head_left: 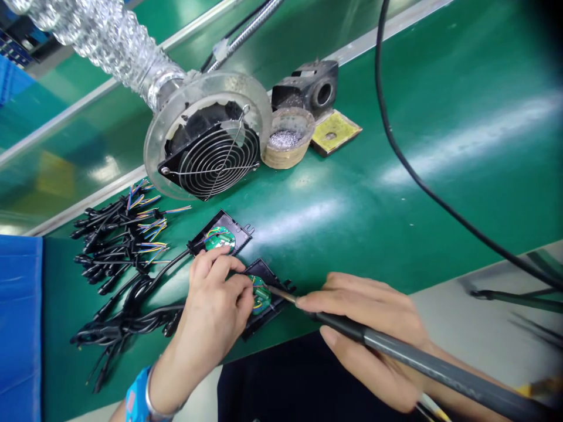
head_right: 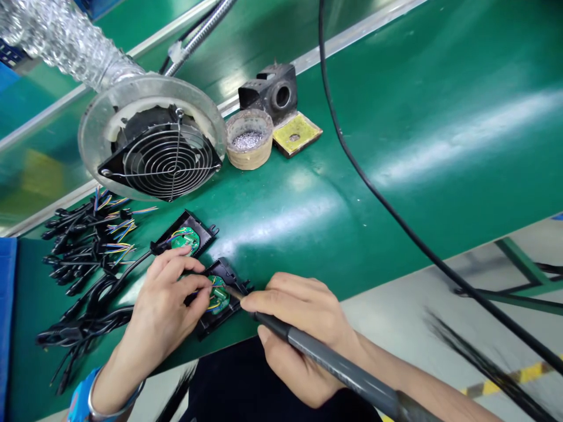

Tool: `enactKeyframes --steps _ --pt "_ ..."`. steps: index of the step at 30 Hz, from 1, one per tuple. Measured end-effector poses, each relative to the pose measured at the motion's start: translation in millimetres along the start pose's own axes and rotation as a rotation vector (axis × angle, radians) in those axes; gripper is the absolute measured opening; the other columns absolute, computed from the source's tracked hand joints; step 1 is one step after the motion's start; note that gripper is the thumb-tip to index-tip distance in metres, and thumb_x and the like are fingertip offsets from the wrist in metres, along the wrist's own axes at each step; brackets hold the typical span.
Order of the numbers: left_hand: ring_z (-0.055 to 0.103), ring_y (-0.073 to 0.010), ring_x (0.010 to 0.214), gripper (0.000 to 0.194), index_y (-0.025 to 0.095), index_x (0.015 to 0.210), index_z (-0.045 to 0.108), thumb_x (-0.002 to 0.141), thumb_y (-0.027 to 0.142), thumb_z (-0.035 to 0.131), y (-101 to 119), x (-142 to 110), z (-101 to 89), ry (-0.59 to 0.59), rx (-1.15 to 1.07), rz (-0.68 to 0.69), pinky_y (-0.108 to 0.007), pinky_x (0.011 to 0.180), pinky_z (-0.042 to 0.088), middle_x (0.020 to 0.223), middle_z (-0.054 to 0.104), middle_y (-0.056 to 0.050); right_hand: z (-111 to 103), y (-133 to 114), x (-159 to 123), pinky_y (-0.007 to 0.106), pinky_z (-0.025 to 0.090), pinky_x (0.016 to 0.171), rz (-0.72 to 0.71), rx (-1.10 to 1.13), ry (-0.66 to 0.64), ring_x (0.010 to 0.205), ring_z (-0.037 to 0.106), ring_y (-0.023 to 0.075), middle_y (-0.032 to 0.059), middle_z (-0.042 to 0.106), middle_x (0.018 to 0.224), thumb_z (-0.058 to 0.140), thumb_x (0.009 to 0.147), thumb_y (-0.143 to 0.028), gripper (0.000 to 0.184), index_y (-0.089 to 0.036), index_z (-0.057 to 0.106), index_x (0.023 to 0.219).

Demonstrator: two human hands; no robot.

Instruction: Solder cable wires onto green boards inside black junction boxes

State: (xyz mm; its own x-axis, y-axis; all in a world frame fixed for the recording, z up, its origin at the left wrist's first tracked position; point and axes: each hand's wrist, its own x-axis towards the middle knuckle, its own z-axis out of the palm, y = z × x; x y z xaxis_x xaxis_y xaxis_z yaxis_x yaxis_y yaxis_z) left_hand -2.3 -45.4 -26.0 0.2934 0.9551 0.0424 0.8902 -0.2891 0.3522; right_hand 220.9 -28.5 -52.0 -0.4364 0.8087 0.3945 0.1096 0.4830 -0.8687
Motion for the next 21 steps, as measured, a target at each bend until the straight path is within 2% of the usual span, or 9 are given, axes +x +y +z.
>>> enactKeyframes --steps 7,15,21 --pt "0.050 -0.0320 0.118 0.018 0.019 0.075 0.072 0.084 0.010 0.060 1.0 1.6 1.7 0.015 -0.009 -0.024 -0.059 0.101 0.045 0.095 0.065 -0.006 1.0 1.4 -3.5 0.027 0.042 0.049 -0.019 0.008 -0.003 0.057 0.051 0.0127 0.0040 0.061 0.073 0.052 0.074 -0.006 0.033 -0.013 0.065 0.104" --pt "0.050 -0.0324 0.117 0.019 0.019 0.072 0.072 0.083 0.009 0.060 2.5 1.0 2.9 0.034 -0.021 -0.038 -0.059 0.100 0.045 0.093 0.065 -0.006 2.5 1.3 -13.9 0.030 0.041 0.050 -0.086 -0.112 -0.008 0.057 0.053 0.0145 0.0035 0.058 0.069 0.051 0.074 -0.009 0.030 -0.014 0.064 0.101" --pt "0.050 -0.0320 0.118 0.020 0.019 0.071 0.072 0.084 0.011 0.059 1.1 0.4 3.5 0.037 -0.032 -0.036 -0.058 0.101 0.044 0.093 0.064 -0.006 -7.8 -9.1 -16.6 0.032 0.043 0.052 0.016 -0.104 -0.015 0.058 0.055 0.0154 0.0036 0.058 0.070 0.050 0.077 -0.008 0.029 -0.015 0.064 0.101"
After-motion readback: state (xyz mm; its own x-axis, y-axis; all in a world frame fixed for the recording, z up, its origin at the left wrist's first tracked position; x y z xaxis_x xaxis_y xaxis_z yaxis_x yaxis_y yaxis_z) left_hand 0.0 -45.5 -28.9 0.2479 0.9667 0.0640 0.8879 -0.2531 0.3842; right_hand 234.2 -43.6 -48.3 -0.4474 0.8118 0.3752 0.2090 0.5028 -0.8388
